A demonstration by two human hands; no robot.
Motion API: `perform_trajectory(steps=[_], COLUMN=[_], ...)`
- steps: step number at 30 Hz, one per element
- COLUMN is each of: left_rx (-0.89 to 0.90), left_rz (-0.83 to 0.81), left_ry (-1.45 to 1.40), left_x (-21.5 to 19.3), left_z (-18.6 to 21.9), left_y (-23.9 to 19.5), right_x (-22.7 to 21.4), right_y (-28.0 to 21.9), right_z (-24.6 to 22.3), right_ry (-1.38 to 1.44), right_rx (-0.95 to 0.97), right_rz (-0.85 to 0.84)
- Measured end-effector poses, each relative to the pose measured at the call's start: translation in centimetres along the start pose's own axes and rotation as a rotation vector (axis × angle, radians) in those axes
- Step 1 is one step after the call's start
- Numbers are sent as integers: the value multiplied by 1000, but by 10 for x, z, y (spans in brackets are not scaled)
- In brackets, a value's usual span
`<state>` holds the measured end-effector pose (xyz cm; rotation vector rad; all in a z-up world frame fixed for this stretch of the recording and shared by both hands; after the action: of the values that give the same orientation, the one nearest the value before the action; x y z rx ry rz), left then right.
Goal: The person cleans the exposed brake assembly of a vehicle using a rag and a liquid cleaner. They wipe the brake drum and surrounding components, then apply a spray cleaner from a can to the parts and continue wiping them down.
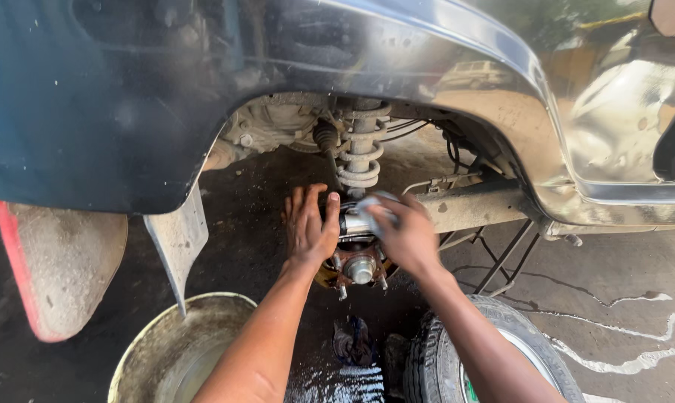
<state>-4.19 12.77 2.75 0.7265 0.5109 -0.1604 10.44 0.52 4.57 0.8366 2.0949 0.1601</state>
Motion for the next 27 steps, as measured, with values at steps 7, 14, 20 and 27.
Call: perform_trajectory(steps=[7, 14, 20, 27], left_rx=[-97, -140, -201, -203], left_rz=[-10, -84, -121, -143], left_ry=[5, 2, 10, 30], left_x=[-3, 3, -5, -3], left_z=[2, 4, 8, 10], left_y=[1, 2, 5, 5], right_x=[1, -14, -11, -22], right_y=[-3, -11, -1, 0], right_z=[-16, -5, -34, 20], right_ry=[66, 193, 100, 307], right_rx=[180, 379, 295, 553], right_rz=[-70, 31, -71, -5])
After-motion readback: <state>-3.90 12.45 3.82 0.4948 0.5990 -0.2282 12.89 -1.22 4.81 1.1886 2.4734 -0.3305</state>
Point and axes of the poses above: each hand's wrist, its own y-axis towards the middle knuckle, its own x-axis out of the palm, z = x × y, the point moved 2 cm from there along y, towards the middle knuckle, and after that the axes turned 3 degrees about x, right-handed, at the moved point
